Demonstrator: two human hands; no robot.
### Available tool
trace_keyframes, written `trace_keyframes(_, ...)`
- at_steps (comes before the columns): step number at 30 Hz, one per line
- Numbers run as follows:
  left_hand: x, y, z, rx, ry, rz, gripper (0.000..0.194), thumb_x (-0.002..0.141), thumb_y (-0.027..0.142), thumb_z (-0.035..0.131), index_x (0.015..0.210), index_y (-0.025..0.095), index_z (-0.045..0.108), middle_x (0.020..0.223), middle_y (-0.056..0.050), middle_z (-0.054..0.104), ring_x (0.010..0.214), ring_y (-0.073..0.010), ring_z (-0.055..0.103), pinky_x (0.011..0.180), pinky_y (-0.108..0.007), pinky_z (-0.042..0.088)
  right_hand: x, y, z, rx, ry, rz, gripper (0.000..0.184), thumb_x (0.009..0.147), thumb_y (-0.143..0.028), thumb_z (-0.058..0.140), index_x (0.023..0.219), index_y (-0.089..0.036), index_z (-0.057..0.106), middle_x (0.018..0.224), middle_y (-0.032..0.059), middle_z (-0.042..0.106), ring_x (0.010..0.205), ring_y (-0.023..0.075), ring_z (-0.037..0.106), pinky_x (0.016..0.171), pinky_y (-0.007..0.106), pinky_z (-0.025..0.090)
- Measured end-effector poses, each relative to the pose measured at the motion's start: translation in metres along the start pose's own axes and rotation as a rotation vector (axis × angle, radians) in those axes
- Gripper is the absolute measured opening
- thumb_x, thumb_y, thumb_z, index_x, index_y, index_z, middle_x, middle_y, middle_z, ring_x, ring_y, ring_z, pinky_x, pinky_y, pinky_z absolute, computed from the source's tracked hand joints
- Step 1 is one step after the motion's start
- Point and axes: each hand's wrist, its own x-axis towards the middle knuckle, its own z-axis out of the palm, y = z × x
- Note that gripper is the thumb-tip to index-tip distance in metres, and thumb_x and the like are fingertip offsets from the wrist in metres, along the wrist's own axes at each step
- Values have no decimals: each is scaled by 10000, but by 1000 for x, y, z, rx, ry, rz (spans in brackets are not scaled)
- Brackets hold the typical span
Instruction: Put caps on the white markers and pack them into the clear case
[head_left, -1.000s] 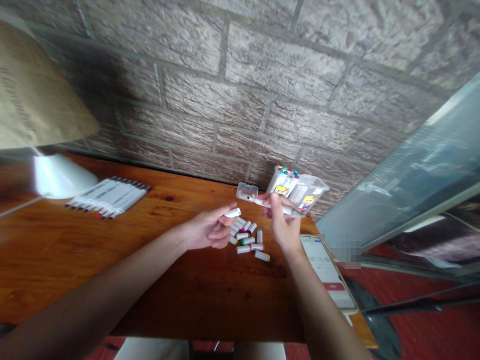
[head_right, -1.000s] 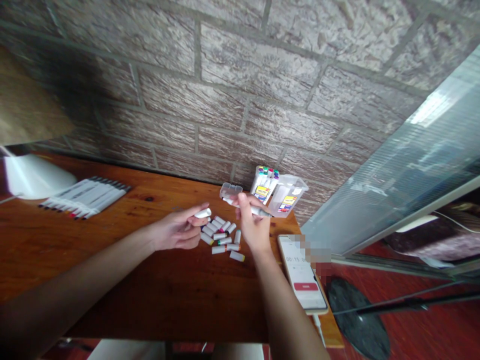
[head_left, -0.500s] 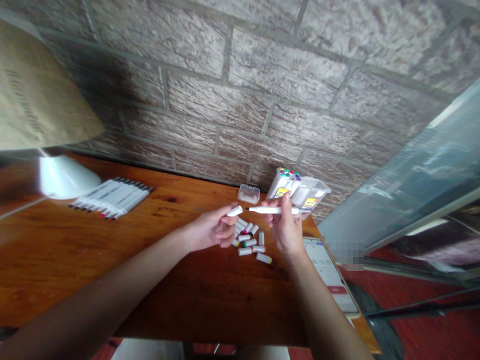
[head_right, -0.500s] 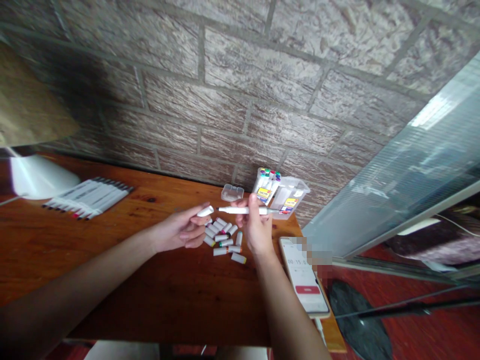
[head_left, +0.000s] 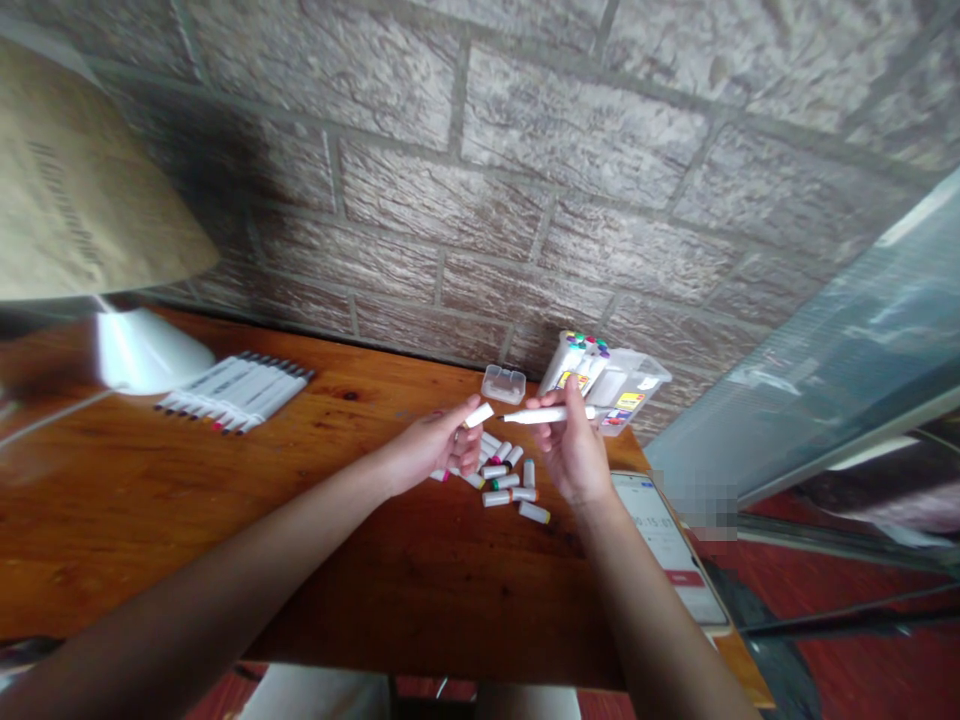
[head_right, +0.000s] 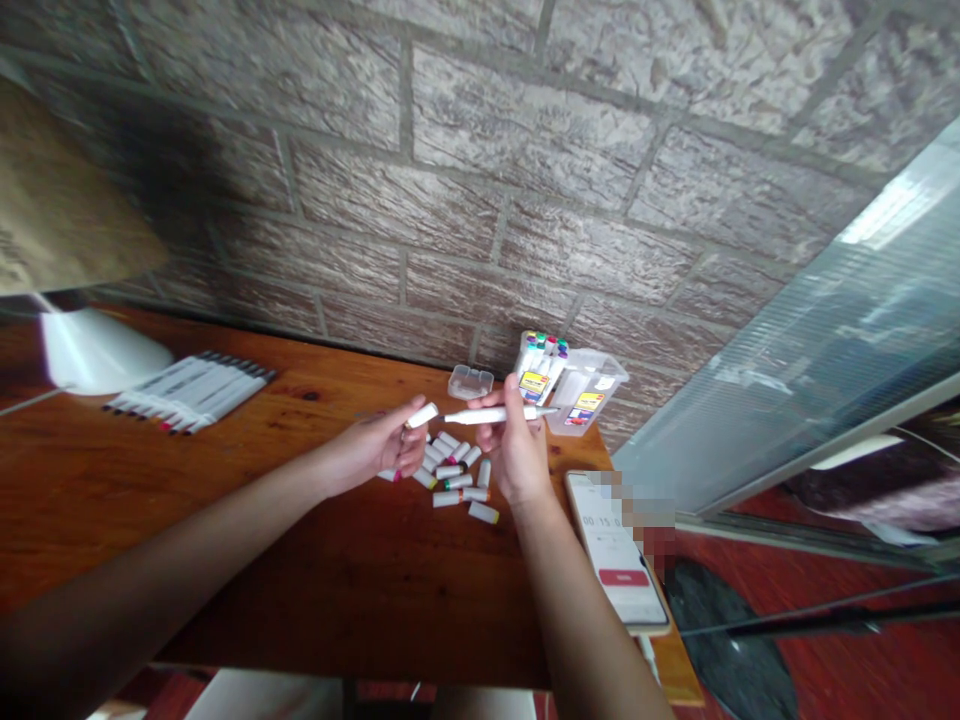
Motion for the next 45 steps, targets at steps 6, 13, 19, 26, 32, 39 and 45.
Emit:
trace_keyframes(6,2,-4,-2,149,136,117,558,765,698,646,736,145,574,540,25,557,449,-86,501,479,-213,394,4,-3,-4,154,3,35,286,621,-327,892,746,-177,683,756,3,742,480,26,509,412,113,412)
trace_keyframes(13,0,2,-1,121,173,226,565,695,646,748,895,140,598,712,-4,670,480,-55,524,482,-183,403,0,-4,-1,62,-68,23,301,584,-252,907,831,-199,742,806,2,745,516,38,553,404,117,426)
trace_keyframes(19,1,-1,-4,164,132,252,533,737,621,727,935,147,585,855,-57,742,491,-52,549,515,-202,447,0,1,-1,9,-43,54,354,582,-427,914,804,-211,741,711,-23,704,500,61,593,394,139,463)
trace_keyframes(26,3,-4,-7,214,131,244,499,799,592,685,989,137,610,919,-86,763,510,-57,570,522,-203,443,2,0,-2,39,-6,41,390,606,-493,886,787,-183,731,581,-33,662,446,55,574,377,119,455)
trace_keyframes(32,-1,-3,-5,221,151,269,398,778,472,760,964,145,630,965,-71,766,527,-48,568,525,-188,439,5,-2,-2,85,12,80,417,664,-553,833,799,-184,696,655,6,718,492,87,633,389,141,476)
trace_keyframes(39,-3,-3,-5,271,156,233,464,780,479,759,1108,170,646,1097,-102,756,522,-56,593,524,-199,456,0,0,-2,87,-95,-57,320,627,-319,893,858,-216,697,773,-17,733,552,75,623,459,150,491)
trace_keyframes(45,-5,0,1,316,149,229,474,787,484,751,1104,151,636,1114,-121,751,560,-85,623,551,-217,489,-3,0,1,32,-103,-112,267,666,-363,864,807,-198,708,664,-32,670,540,85,585,458,173,467)
